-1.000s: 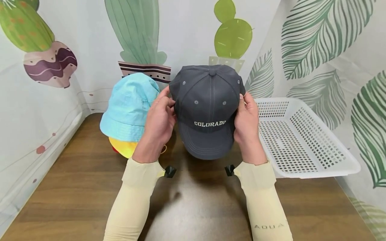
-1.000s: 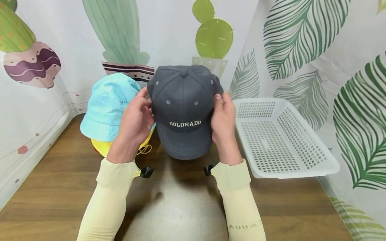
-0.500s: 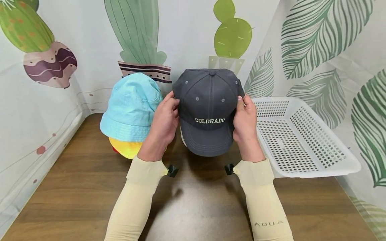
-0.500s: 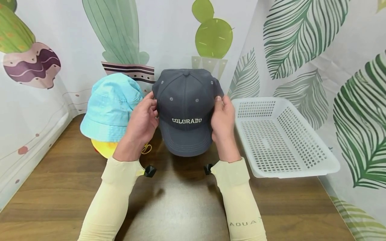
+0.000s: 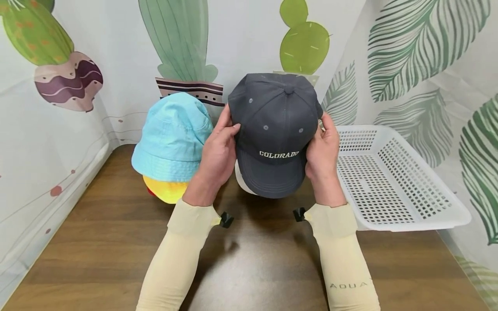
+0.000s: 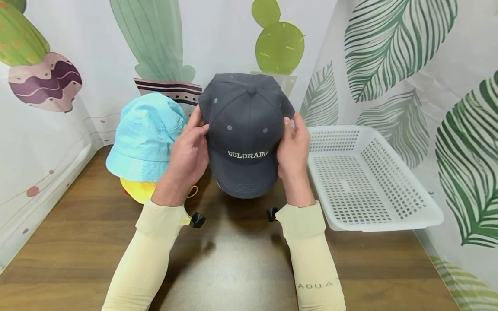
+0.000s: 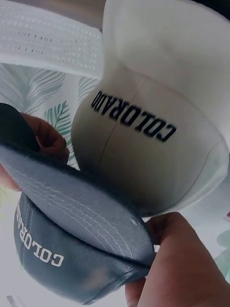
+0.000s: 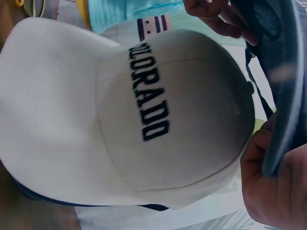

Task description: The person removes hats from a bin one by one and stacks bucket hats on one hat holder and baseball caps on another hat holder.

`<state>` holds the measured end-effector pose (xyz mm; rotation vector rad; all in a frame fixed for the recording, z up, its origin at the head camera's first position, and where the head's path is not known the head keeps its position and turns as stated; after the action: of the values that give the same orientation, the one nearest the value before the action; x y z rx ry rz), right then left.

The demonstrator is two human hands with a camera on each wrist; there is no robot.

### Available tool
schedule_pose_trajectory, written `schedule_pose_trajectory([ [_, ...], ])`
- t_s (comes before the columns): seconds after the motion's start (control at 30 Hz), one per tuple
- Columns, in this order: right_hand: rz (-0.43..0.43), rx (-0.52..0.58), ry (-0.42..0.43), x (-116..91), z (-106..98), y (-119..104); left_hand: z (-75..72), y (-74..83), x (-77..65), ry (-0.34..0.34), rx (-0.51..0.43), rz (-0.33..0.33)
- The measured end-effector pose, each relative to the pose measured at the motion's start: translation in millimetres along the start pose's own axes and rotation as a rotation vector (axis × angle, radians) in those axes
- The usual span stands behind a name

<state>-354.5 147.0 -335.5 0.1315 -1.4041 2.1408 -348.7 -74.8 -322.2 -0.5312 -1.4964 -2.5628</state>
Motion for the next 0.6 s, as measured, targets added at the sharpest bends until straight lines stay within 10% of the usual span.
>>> schedule_pose_trajectory([
  [0.6, 0.208, -0.313, 0.038, 4.1, -15.7, 18.1, -9.4, -29.5, 1.5, 0.044, 0.132, -0.171],
])
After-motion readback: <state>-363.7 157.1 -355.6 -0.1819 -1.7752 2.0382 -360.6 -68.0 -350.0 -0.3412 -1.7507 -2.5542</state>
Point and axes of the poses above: each hand's wrist, its own x-axis towards the middle knuckle, its own z-axis out of the palm, y = z × x, the point moved 5 cm from there along x, towards the middle knuckle, and after that the axes turned 9 degrees about y, right-handed, at the moved point
